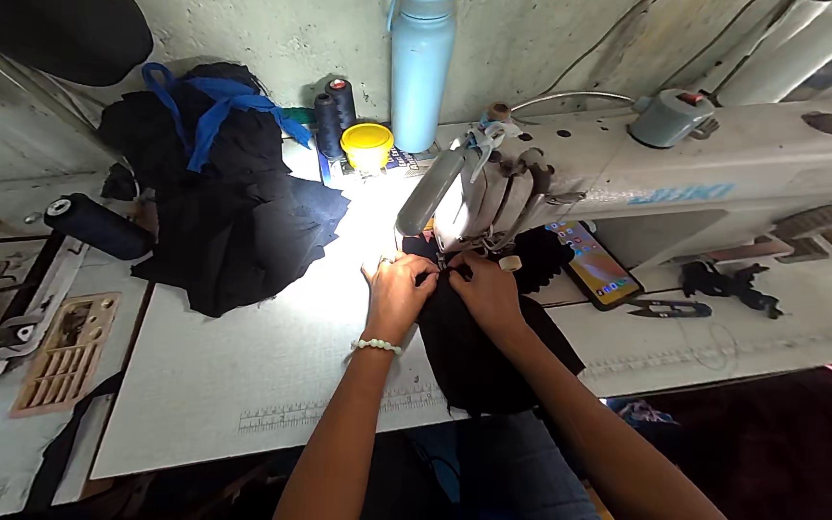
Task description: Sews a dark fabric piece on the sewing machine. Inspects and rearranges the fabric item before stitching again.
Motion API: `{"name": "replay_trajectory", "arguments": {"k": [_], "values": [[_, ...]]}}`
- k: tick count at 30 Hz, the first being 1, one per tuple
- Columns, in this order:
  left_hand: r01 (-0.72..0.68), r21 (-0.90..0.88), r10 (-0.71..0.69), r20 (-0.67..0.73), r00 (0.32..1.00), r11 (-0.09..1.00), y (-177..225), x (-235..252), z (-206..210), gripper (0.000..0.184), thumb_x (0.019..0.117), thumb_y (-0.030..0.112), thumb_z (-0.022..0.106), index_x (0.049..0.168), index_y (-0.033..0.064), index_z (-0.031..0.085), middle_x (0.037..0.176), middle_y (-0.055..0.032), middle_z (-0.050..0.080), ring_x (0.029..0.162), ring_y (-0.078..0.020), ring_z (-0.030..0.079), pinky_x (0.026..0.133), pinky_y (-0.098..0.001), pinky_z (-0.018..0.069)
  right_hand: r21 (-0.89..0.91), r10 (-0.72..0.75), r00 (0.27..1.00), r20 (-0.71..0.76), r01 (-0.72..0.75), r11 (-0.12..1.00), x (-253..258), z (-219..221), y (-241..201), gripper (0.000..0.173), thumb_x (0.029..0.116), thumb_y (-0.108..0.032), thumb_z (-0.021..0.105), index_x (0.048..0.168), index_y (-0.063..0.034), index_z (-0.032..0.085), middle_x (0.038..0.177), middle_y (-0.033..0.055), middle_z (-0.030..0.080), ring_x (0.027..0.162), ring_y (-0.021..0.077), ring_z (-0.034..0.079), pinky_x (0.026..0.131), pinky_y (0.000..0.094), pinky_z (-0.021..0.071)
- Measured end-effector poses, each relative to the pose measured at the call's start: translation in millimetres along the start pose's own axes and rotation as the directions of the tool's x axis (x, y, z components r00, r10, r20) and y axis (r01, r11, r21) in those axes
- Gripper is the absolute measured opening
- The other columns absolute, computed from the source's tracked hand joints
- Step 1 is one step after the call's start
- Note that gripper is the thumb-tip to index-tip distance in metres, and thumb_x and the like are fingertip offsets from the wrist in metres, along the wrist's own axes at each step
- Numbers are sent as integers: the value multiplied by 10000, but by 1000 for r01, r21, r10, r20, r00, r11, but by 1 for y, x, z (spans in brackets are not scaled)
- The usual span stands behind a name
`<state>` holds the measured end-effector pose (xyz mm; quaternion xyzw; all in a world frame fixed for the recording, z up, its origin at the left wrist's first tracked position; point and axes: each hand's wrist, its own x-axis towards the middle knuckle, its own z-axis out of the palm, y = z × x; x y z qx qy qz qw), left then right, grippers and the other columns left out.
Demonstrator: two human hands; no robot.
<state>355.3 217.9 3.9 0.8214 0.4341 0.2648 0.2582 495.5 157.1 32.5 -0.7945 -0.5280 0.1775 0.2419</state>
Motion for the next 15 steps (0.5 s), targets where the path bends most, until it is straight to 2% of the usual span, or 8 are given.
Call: {"name": "replay_trajectory", "arguments": {"k": [1, 3, 4, 6, 8, 9, 12, 15], "values": [[1, 4, -1, -1, 1000, 1000, 0, 0, 1, 133, 950, 223, 694, 953, 163, 813, 1084, 24, 770, 1154, -219, 654, 1046, -626, 339, -53, -93, 991, -93, 88, 995, -2, 8, 5, 202, 974, -102, 609, 1097, -9, 740, 974, 237, 733, 922, 436, 710, 795, 602, 531], [11, 10, -11, 6, 1000, 1000, 1, -1, 2, 141, 956, 227, 683, 957, 167, 810, 1093, 31, 768, 1170, -216, 646, 1054, -614, 336, -170, -307, 913, -269, 269, 948, -4, 22, 18, 156, 915, -32, 628, 997, 6, 755, 858, 222, 728, 773, 419, 729, 638, 576, 560], [16, 16, -16, 5, 1000, 1000, 2, 0, 1, 146, 957, 226, 678, 959, 164, 810, 1095, 27, 769, 1170, -218, 650, 1052, -602, 352, -226, -394, 865, -310, 336, 915, -5, 25, 21, 133, 888, -14, 641, 954, -1, 755, 825, 204, 720, 740, 393, 730, 595, 540, 566], [27, 16, -28, 12, 1000, 999, 3, 0, 0, 152, 963, 206, 665, 964, 143, 804, 1102, 8, 769, 1167, -223, 656, 1058, -593, 361, -313, -512, 805, -299, 424, 850, -12, 24, 22, 120, 874, -14, 666, 938, -11, 767, 811, 184, 691, 752, 364, 716, 603, 485, 576], [-9, 27, 9, -7, 1000, 1000, 4, -2, 1, 141, 950, 149, 661, 971, 120, 798, 1092, -23, 767, 1146, -245, 667, 1044, -611, 370, -378, -566, 782, -261, 456, 806, -25, 25, 24, 159, 899, -51, 668, 992, -2, 788, 821, 178, 686, 769, 349, 711, 627, 445, 580], [-67, 50, 69, -41, 997, 996, 4, -3, 3, 136, 937, 111, 661, 970, 112, 794, 1065, -38, 767, 1117, -262, 678, 1003, -608, 407, -397, -568, 785, -247, 452, 798, -32, 25, 25, 183, 917, -74, 662, 1024, 7, 785, 827, 176, 692, 774, 345, 714, 634, 433, 583], [-345, 195, 375, -148, 915, 918, 5, -5, 5, 164, 900, 40, 652, 936, 133, 782, 995, -6, 755, 1052, -256, 672, 839, -494, 503, -416, -561, 791, -244, 437, 797, -39, 27, 25, 191, 922, -79, 659, 1034, 15, 783, 824, 166, 684, 766, 333, 704, 627, 410, 578], [-478, 316, 513, -30, 858, 819, 4, -6, 3, 167, 910, 50, 647, 907, 142, 786, 977, 9, 743, 1035, -267, 657, 793, -499, 478, -414, -556, 799, -230, 437, 799, -42, 27, 23, 132, 903, -55, 670, 951, 24, 764, 823, 177, 670, 773, 340, 702, 625, 414, 575]]}}
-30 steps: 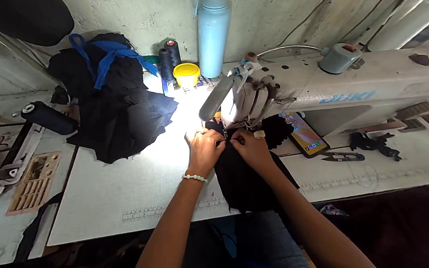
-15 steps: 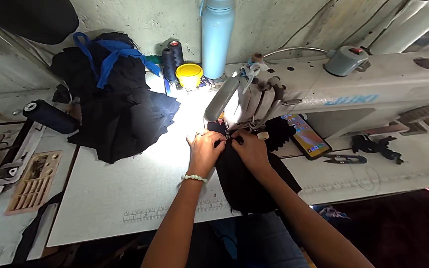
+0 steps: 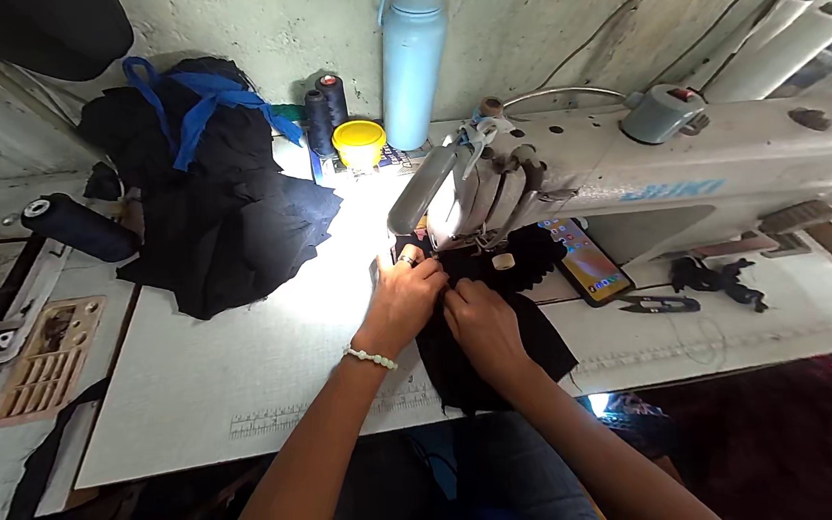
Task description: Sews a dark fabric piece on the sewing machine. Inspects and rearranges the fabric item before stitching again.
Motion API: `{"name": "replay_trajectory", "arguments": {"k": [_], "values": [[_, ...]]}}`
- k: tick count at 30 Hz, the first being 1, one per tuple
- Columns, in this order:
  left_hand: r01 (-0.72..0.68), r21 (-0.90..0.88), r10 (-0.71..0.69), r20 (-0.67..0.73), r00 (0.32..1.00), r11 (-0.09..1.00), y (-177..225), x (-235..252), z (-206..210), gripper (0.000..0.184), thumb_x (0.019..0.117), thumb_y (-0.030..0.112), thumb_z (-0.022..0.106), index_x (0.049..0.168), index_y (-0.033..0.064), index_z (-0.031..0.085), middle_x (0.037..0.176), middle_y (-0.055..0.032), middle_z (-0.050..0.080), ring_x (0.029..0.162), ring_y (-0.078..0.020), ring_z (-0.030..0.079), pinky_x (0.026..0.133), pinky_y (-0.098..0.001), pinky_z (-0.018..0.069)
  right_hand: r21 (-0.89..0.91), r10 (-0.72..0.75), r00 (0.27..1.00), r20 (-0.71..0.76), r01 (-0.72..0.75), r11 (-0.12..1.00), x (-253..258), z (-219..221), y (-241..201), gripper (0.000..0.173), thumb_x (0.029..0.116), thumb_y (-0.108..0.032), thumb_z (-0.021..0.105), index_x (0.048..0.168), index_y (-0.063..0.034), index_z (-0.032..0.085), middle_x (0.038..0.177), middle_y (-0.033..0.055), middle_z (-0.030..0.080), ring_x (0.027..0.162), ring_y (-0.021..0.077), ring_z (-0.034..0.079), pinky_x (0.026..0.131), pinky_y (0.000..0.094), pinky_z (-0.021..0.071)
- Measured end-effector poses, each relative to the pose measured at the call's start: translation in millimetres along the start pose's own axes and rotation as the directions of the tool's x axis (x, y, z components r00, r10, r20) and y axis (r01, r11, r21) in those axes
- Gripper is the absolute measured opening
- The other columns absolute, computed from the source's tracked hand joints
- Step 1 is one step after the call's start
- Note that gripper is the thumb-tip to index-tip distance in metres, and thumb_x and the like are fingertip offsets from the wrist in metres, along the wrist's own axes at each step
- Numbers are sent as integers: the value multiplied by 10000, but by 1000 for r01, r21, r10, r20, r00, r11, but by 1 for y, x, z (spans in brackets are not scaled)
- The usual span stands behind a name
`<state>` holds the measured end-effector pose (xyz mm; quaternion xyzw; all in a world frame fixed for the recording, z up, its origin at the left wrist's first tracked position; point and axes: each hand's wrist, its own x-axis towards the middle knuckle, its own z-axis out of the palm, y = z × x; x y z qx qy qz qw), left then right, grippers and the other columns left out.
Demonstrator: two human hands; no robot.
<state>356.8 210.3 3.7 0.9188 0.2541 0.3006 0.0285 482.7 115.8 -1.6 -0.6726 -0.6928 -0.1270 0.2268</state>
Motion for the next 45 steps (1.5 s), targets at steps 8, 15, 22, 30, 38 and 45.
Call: {"name": "replay_trajectory", "arguments": {"k": [8, 15, 22, 30, 38, 45], "values": [[-82, 82, 80, 27, 996, 993, -5, -23, -2, 206, 924, 28, 617, 976, 142, 780, 1173, 10, 747, 1176, -296, 656, 868, -601, 478, 124, -90, 996, 19, 87, 988, -6, 2, 11, 190, 950, -58, 609, 1027, 29, 759, 1225, 173, 719, 942, 331, 729, 735, 397, 606], [89, 108, -95, 49, 994, 990, 9, -27, 1, 330, 920, 32, 615, 1124, 223, 790, 1270, 13, 729, 1213, -389, 645, 862, -746, 400, 97, -188, 979, 72, 181, 979, 1, -3, 24, 109, 904, -12, 642, 962, -2, 734, 1238, 165, 725, 881, 350, 738, 652, 421, 589], [74, 87, -79, 52, 996, 993, 0, -16, 4, 271, 929, 51, 613, 1074, 184, 800, 1218, 14, 744, 1230, -382, 630, 831, -719, 431, 214, -108, 988, 110, 83, 973, 8, -5, 35, 166, 961, -41, 606, 1043, 13, 739, 1190, 185, 729, 1008, 366, 730, 827, 454, 606], [45, -11, -43, 114, 993, 999, -6, -4, -2, 164, 884, 69, 650, 944, 117, 795, 1067, -21, 743, 1114, -309, 638, 868, -582, 443, 343, 162, 980, 113, -192, 920, 5, -27, 23, 327, 920, 34, 562, 1220, 7, 691, 982, 184, 725, 863, 332, 716, 764, 447, 597], [148, -28, -147, 33, 989, 989, -6, -10, 3, 262, 988, 298, 578, 949, 185, 811, 1106, 60, 760, 1151, -254, 647, 924, -583, 430, 558, 379, 834, 401, -550, 621, 22, -19, 40, 247, 959, -64, 636, 1180, -48, 746, 1216, 175, 686, 1091, 253, 660, 937, 400, 534], [176, 88, -172, -56, 984, 980, 7, 4, 10, 202, 879, 268, 746, 764, 103, 765, 827, -39, 725, 948, -322, 674, 755, -534, 470, 432, 303, 949, 84, -308, 848, 17, -14, 36, 147, 954, -79, 671, 1009, 13, 771, 1034, 200, 727, 950, 322, 721, 860, 459, 580]]}}
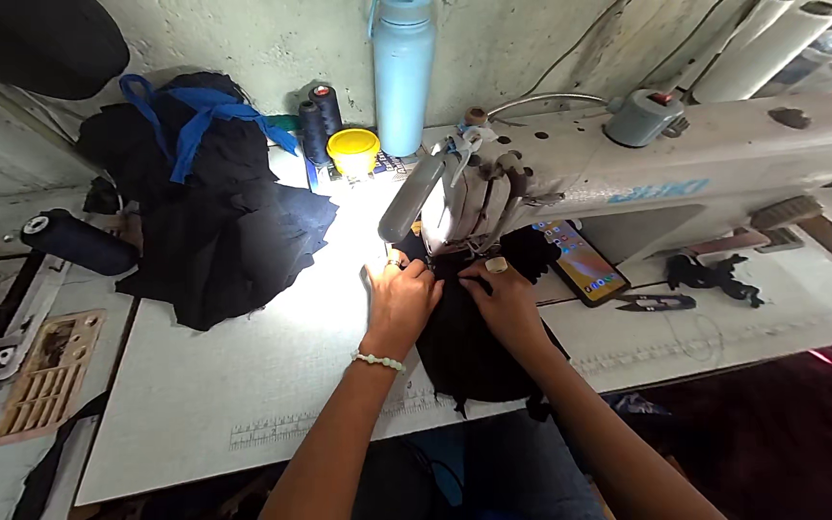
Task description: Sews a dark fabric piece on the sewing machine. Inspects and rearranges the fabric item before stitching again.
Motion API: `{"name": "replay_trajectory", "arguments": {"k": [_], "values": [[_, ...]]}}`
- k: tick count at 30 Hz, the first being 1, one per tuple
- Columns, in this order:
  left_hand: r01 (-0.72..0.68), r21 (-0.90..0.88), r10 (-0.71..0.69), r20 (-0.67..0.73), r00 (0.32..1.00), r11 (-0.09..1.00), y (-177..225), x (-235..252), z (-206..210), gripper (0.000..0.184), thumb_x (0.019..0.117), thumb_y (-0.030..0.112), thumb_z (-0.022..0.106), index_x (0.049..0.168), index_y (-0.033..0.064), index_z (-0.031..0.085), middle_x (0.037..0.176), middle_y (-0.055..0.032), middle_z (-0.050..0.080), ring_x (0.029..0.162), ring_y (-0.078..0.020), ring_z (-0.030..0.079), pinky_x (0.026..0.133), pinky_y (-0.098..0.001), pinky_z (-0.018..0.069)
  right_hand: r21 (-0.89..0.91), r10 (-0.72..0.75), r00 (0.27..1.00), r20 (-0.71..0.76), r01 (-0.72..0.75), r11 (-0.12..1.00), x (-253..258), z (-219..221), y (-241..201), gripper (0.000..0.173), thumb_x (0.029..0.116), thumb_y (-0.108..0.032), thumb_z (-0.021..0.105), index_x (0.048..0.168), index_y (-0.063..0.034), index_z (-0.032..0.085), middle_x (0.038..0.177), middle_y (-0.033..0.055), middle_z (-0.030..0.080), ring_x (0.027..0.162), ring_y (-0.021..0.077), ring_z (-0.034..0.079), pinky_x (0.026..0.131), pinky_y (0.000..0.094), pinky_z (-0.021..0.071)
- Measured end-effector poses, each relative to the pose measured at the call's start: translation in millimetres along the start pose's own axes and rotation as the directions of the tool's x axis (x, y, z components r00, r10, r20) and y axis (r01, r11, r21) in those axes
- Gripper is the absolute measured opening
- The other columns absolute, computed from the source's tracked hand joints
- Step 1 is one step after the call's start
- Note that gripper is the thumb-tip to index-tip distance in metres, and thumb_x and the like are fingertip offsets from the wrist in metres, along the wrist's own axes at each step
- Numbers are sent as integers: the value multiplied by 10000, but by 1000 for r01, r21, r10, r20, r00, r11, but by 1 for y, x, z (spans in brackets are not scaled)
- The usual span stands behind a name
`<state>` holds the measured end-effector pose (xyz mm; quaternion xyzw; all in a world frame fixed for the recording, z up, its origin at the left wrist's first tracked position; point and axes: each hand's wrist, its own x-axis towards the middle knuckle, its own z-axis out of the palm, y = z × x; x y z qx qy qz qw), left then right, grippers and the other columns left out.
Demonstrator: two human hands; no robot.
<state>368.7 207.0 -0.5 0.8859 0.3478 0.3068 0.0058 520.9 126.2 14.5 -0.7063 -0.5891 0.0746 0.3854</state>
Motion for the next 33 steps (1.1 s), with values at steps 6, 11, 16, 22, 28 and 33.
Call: {"name": "replay_trajectory", "arguments": {"k": [6, 11, 16, 22, 28, 33], "values": [[89, 112, -80, -89, 993, 990, 17, 5, 7, 239, 785, 267, 815, 688, 73, 714, 733, -76, 675, 852, -343, 672, 742, -568, 447, 575, 344, 838, 423, -542, 614, 19, -12, -25, 182, 1065, -47, 495, 1148, 3, 648, 750, 11, 629, 489, 15, 459, 453, 153, 372], [128, -39, -131, -66, 989, 991, 4, -1, 7, 117, 870, 188, 741, 794, 104, 767, 855, -39, 744, 930, -295, 691, 806, -563, 469, 128, 80, 989, 126, -96, 987, 7, -1, -13, 265, 922, -43, 643, 1158, -53, 765, 907, 106, 692, 746, 183, 595, 703, 368, 507], [75, -92, -65, 111, 992, 993, -4, -7, -11, 133, 917, 223, 719, 979, 147, 809, 1070, -11, 771, 1172, -335, 649, 933, -680, 412, -170, -80, 996, -38, 73, 983, 3, 12, -3, 140, 942, -82, 680, 1016, -14, 778, 1009, 230, 710, 808, 373, 722, 701, 529, 594], [-63, -38, 67, 115, 991, 997, 48, -60, -11, 393, 967, 364, 626, 1230, 99, 748, 1320, -115, 696, 1218, -351, 661, 1028, -648, 451, 49, 36, 995, 98, -41, 998, 9, 5, -8, 170, 977, -140, 678, 1060, -20, 764, 1062, 184, 736, 983, 335, 716, 870, 516, 559], [6, 50, -17, 240, 971, 999, 61, -71, -17, 606, 933, 671, 482, 1407, 329, 641, 1522, -89, 550, 1365, -369, 540, 1011, -673, 369, 151, 15, 999, 48, -22, 988, 0, 14, 17, 182, 973, -146, 665, 1051, -24, 775, 1060, 151, 756, 1008, 253, 723, 907, 416, 560], [132, -232, -118, 72, 990, 964, 32, -36, -27, 275, 1005, 285, 606, 1100, 90, 774, 1136, -76, 763, 1087, -289, 709, 933, -585, 480, 180, 32, 993, 118, -53, 982, 5, 5, 8, 218, 995, -197, 658, 1040, -19, 775, 1020, 156, 751, 965, 254, 716, 873, 447, 549]]}}
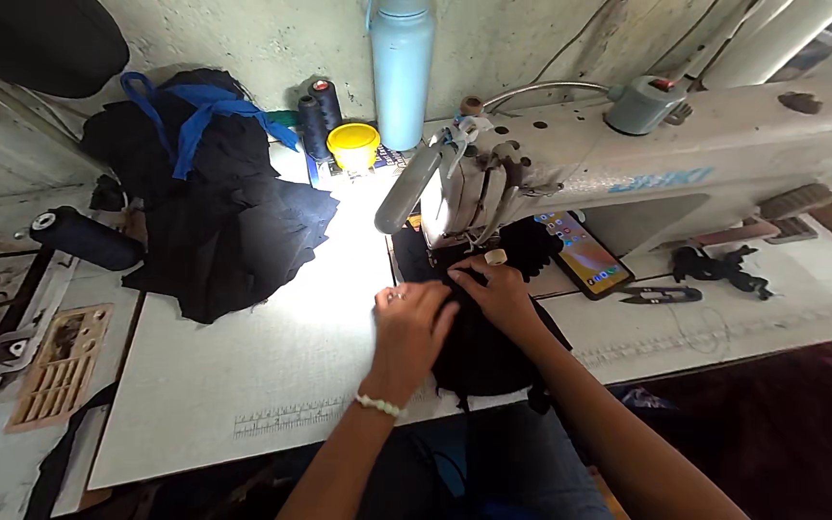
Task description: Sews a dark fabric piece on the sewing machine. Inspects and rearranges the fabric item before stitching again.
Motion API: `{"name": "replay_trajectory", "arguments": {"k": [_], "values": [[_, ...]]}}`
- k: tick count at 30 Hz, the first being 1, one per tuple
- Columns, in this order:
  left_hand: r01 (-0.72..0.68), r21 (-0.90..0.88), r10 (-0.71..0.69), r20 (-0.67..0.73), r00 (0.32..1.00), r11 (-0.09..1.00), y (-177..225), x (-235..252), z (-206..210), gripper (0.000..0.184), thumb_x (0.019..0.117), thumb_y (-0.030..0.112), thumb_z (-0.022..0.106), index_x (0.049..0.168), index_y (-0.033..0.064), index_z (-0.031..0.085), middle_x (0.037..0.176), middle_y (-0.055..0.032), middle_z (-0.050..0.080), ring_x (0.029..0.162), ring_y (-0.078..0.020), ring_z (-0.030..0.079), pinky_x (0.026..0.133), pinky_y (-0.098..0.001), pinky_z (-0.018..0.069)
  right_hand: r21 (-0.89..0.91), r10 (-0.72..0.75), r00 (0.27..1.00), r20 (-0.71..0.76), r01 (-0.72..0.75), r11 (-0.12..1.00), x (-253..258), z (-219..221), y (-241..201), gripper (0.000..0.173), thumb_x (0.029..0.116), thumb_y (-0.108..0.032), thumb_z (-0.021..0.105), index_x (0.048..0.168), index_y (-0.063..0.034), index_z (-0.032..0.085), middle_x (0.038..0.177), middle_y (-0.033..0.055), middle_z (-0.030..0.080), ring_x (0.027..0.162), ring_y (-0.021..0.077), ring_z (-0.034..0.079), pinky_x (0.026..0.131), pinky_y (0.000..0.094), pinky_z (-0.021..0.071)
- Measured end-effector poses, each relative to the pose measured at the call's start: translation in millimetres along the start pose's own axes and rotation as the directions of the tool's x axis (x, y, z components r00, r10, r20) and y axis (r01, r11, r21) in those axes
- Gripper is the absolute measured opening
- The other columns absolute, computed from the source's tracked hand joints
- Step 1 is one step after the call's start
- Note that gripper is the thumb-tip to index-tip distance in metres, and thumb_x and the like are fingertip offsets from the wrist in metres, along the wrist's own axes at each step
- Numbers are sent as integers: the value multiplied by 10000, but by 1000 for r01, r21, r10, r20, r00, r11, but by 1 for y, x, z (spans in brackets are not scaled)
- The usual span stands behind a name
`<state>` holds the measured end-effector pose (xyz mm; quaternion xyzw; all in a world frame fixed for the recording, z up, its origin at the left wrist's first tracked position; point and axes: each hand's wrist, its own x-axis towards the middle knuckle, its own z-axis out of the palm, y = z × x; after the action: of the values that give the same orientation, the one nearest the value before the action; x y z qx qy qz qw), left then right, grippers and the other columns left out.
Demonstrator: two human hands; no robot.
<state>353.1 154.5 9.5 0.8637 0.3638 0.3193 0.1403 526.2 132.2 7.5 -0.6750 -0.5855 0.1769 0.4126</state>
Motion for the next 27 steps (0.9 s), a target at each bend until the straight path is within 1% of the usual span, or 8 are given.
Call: {"name": "replay_trajectory", "arguments": {"k": [3, 9, 12, 15, 18, 20, 22, 27], "values": [[37, -34, -39, -34, 999, 999, -17, 29, 5, 147, 948, 99, 674, 1054, 29, 748, 982, -120, 746, 968, -299, 715, 861, -505, 547, -14, 4, 1000, -8, -4, 1000, -1, 1, -8, 184, 997, -157, 645, 1045, -31, 769, 1041, 146, 748, 975, 255, 713, 869, 452, 549], [49, -17, -49, -3, 999, 999, -31, 42, 23, 112, 906, 31, 695, 990, 28, 770, 937, -153, 727, 918, -333, 704, 799, -492, 552, -72, 6, 1000, 0, -6, 997, -3, 3, -18, 214, 949, -15, 570, 1049, -17, 760, 1099, 163, 735, 1031, 291, 703, 892, 452, 554], [77, -58, -77, -11, 997, 995, -34, 41, 23, 98, 905, 29, 692, 969, 22, 767, 897, -148, 718, 888, -326, 701, 794, -483, 557, -50, 81, 997, 20, -80, 996, -5, 5, -17, 258, 964, -24, 530, 1145, 8, 710, 1111, 195, 723, 1032, 316, 699, 892, 480, 544], [96, -120, -94, 20, 995, 988, -35, 41, 19, 144, 907, 11, 679, 1009, 29, 778, 921, -151, 713, 908, -318, 692, 825, -481, 549, 45, 145, 989, 37, -146, 988, -4, 6, -17, 287, 1010, -30, 480, 1214, -17, 681, 1065, 145, 715, 892, 199, 670, 812, 377, 531], [113, -157, -103, 65, 992, 981, -36, 44, 13, 121, 905, 3, 684, 968, 34, 782, 945, -140, 725, 936, -297, 700, 852, -469, 558, 128, 144, 989, 45, -149, 981, -1, 4, -15, 279, 1012, -44, 477, 1129, -60, 729, 1009, 51, 697, 798, 65, 587, 723, 257, 474], [94, -135, -83, 87, 993, 986, -37, 47, 11, 106, 898, 1, 688, 947, 29, 777, 927, -140, 727, 927, -294, 705, 845, -461, 564, 85, 106, 994, 23, -108, 991, -2, 3, -16, 257, 952, -44, 564, 1121, -55, 757, 1126, 107, 733, 949, 156, 674, 833, 359, 530], [68, -104, -56, 117, 992, 992, -37, 49, 9, 99, 893, -5, 691, 946, 18, 772, 922, -151, 724, 924, -309, 702, 840, -463, 559, 5, 94, 995, 18, -95, 996, 0, 4, -18, 275, 902, -16, 635, 1152, -37, 747, 1095, 149, 703, 851, 203, 629, 760, 385, 513], [-47, -20, 49, 139, 989, 999, -39, 48, 7, 94, 890, -3, 695, 952, -14, 764, 927, -173, 713, 931, -339, 702, 842, -466, 567, -48, 110, 993, 31, -109, 993, 3, 5, -17, 278, 915, -98, 743, 1183, -22, 744, 1171, 183, 727, 1072, 338, 695, 932, 521, 534]]}}
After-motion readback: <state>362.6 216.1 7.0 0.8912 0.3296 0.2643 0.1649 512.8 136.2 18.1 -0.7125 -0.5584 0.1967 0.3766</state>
